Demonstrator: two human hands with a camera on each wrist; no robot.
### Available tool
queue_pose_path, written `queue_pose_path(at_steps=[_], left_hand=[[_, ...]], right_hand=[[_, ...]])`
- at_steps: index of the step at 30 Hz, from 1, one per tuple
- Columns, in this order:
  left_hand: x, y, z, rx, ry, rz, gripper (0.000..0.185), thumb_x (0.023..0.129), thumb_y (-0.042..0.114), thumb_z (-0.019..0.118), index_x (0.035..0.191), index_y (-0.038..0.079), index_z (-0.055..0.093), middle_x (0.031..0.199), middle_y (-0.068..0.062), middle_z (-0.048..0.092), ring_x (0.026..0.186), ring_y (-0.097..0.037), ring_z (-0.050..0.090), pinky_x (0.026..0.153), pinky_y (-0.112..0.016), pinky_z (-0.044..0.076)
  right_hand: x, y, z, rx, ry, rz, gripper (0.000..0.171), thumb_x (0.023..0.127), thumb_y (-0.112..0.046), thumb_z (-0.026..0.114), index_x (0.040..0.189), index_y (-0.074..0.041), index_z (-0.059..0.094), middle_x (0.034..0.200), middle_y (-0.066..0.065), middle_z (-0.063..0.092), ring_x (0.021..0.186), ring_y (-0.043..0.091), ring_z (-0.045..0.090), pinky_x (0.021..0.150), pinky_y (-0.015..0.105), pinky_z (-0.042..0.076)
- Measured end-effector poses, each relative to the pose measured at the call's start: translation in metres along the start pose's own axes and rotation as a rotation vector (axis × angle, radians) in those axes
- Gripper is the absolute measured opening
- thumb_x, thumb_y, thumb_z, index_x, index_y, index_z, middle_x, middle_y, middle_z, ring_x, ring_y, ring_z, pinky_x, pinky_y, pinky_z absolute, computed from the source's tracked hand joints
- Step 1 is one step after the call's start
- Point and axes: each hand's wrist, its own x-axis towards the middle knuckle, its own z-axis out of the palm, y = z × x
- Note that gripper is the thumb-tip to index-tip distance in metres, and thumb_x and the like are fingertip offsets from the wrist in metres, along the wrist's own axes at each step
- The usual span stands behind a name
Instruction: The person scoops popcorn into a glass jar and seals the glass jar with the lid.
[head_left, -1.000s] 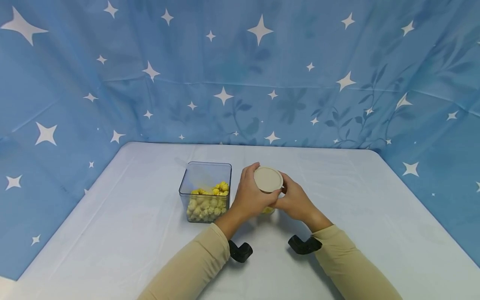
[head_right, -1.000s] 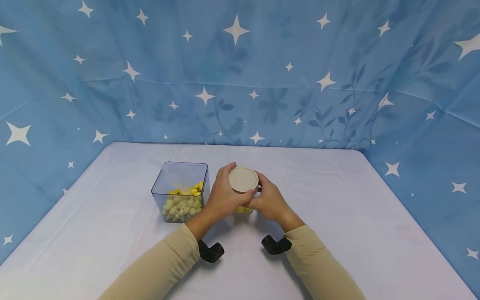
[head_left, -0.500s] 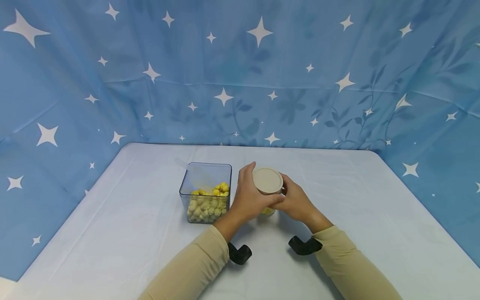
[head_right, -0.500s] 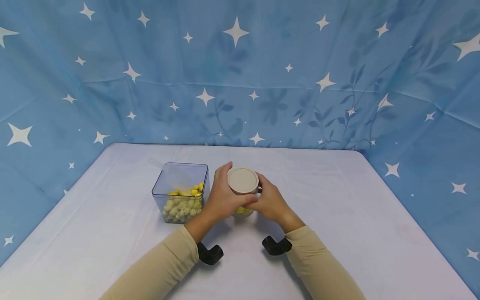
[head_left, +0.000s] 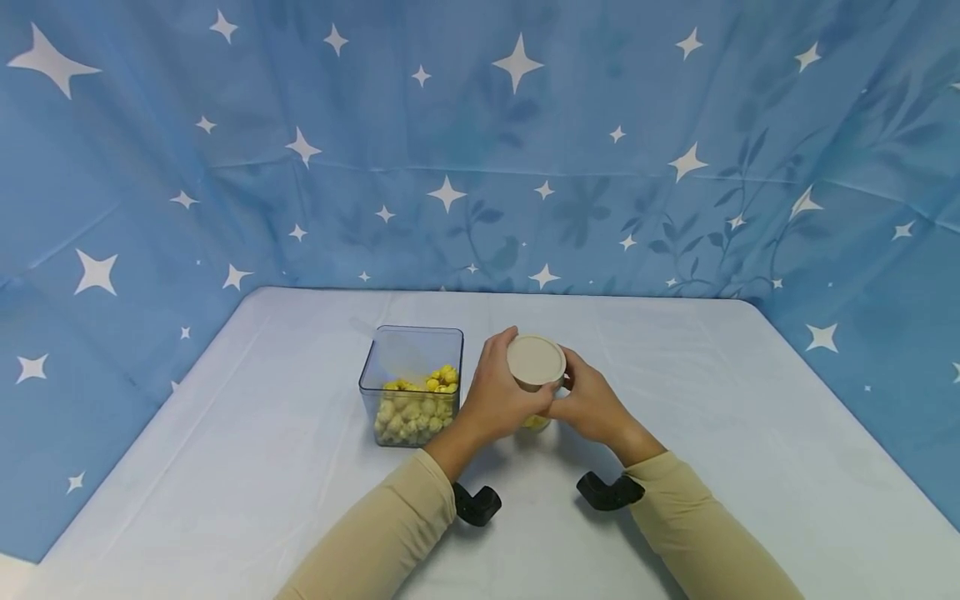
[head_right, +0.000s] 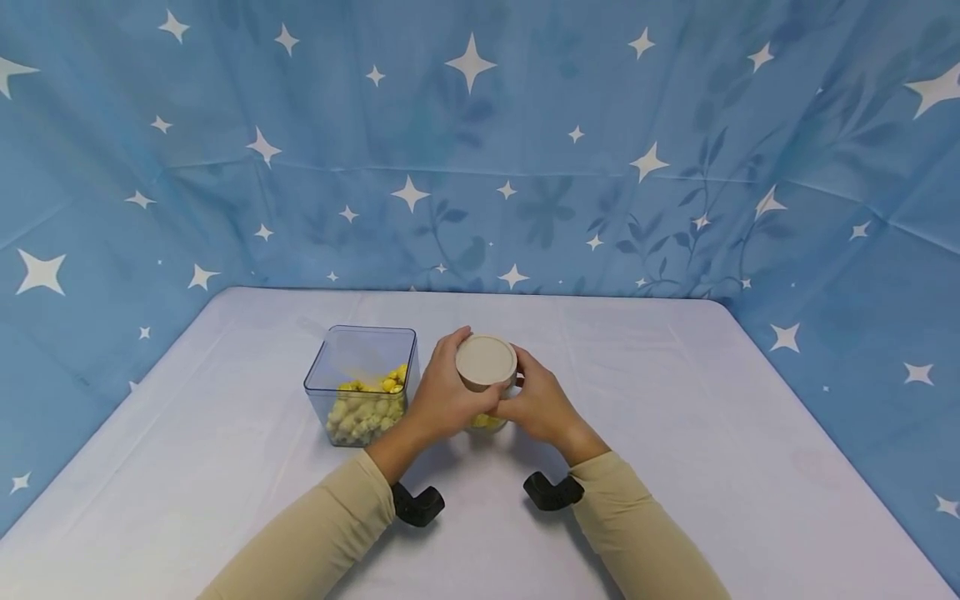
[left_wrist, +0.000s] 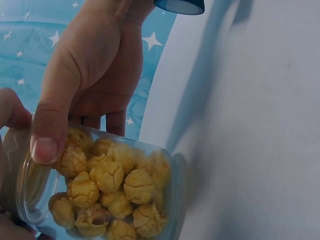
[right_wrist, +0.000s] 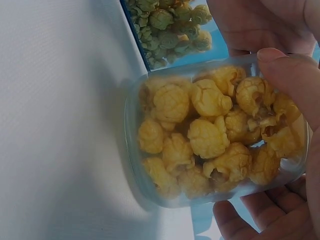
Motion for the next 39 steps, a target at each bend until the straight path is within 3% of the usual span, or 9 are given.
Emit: queue_pose_path(at_steps=[4,8,14,20,28,33,39], left_hand=[[0.0,0.0008,-0.0009,-0.023,-0.031,-0.027,0.099,0.081,0.034,0.077,0.158,0.006,0.021,0.155,-0.015,0.029,0.123,-0.03,0.047,0.096,-0.051,0.045],[-0.0004,0.0029,0.0013,-0.027,0.014,-0.066,0.11,0.076,0.039,0.087,0.158,0.009,0.021,0.156,-0.013,0.025,0.128,-0.032,0.043,0.098,-0.054,0.042],[0.0001,0.0032,0.0042,-0.006,0.065,-0.067,0.1,0.077,0.034,0.087,0.153,0.005,0.03,0.147,-0.014,0.033,0.122,-0.031,0.047,0.097,-0.051,0.044],[0.0018,0.0008,0.0007,0.015,0.001,-0.038,0.093,0.081,0.031,0.079,0.154,0.004,0.029,0.146,-0.016,0.036,0.119,-0.029,0.049,0.094,-0.05,0.046],[0.0019,0.0007,-0.0035,-0.004,-0.083,-0.043,0.099,0.08,0.034,0.075,0.158,0.005,0.02,0.154,-0.016,0.029,0.122,-0.03,0.048,0.095,-0.051,0.045],[0.0005,0.0013,0.0,-0.006,-0.005,-0.091,0.113,0.075,0.043,0.087,0.159,0.009,0.019,0.157,-0.013,0.025,0.131,-0.031,0.041,0.099,-0.054,0.042],[-0.0003,0.0004,0.0036,-0.002,0.074,-0.082,0.107,0.074,0.038,0.089,0.154,0.003,0.026,0.148,-0.015,0.032,0.126,-0.03,0.044,0.1,-0.051,0.042]], right_hand=[[0.0,-0.0001,-0.0002,-0.004,0.0,-0.017,0.087,0.084,-0.02,0.078,0.153,0.003,0.031,0.146,0.022,0.045,0.132,0.039,0.047,0.103,0.053,0.043],[-0.0002,0.0004,-0.0004,-0.001,-0.001,-0.019,0.088,0.083,-0.018,0.08,0.152,0.003,0.031,0.145,0.023,0.046,0.13,0.04,0.049,0.099,0.052,0.046],[0.0007,0.0009,0.0001,-0.014,0.001,-0.015,0.087,0.083,-0.022,0.081,0.152,0.002,0.033,0.146,0.021,0.046,0.132,0.037,0.046,0.105,0.054,0.04],[0.0008,0.0009,0.0005,0.003,-0.003,-0.006,0.087,0.084,-0.021,0.08,0.152,0.003,0.031,0.147,0.022,0.044,0.133,0.037,0.044,0.107,0.054,0.038],[0.0001,-0.0005,0.0007,-0.002,0.001,-0.033,0.085,0.084,-0.017,0.078,0.152,0.004,0.032,0.146,0.023,0.045,0.133,0.038,0.046,0.105,0.054,0.04],[0.0,-0.0006,0.0002,0.016,-0.006,-0.034,0.086,0.084,-0.015,0.08,0.152,0.005,0.031,0.145,0.024,0.045,0.13,0.04,0.049,0.1,0.052,0.046],[0.0007,-0.0006,0.0002,0.005,-0.004,-0.015,0.087,0.084,-0.018,0.081,0.152,0.003,0.032,0.145,0.023,0.046,0.13,0.038,0.048,0.102,0.053,0.043]])
